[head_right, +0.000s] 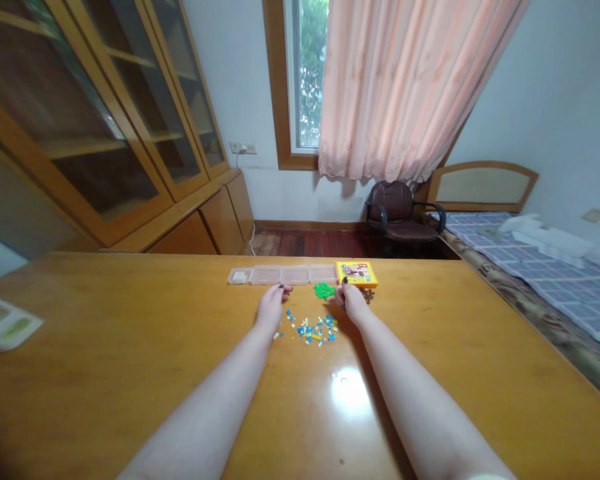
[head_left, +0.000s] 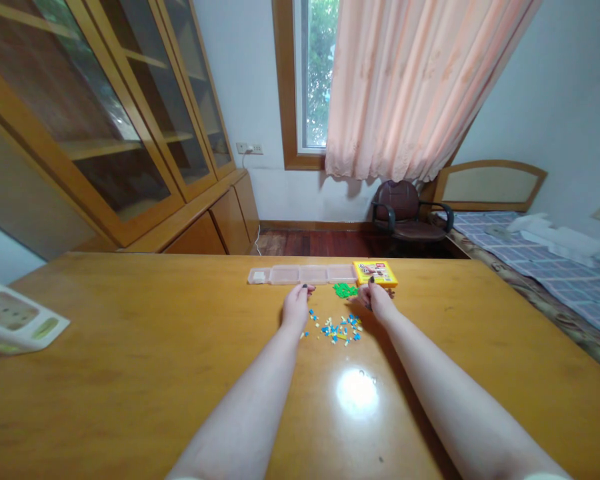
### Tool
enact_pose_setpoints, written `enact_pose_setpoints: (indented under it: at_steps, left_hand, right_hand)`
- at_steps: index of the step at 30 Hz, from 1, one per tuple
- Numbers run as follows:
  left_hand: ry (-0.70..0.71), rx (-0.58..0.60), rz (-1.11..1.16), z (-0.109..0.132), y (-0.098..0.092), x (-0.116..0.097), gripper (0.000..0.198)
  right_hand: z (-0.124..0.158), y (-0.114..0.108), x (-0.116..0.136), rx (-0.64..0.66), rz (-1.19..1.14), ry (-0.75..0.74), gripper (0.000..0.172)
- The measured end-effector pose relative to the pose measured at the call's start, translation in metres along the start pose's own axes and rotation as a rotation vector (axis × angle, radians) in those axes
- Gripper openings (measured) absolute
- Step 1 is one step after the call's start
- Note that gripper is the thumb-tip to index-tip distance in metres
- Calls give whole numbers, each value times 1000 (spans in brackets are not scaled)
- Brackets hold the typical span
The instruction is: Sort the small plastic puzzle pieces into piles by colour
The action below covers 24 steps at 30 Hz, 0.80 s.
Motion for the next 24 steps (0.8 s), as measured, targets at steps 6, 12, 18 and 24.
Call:
enact_pose_setpoints:
  at_steps: [6,12,18,24]
  left_hand:
    - [2,8,-3,0,-1,-1,26]
    - [1,11,-7,2,0,-3,26]
    - [-4,6,-17,2,0,-3,25]
    - [-9,1,-27,1,0,-2,26]
  right_hand:
    - [9,-21,-12,-310,54,-84,64]
    - [3,-20,-20,-254,99,-83,65]
    - [8,-18,-18,-271,88,-108,65]
    - [3,-10,-23,-213,100,-107,66]
Point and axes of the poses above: each hand's wrist, its own z-axis away from the middle knuckle, its own y-axis out of the palm, x = y × z, the point moved 7 cm from there along -z, towards the middle knuckle, and after that the axes turned 12 degrees about -x, right-handed, at the moved point
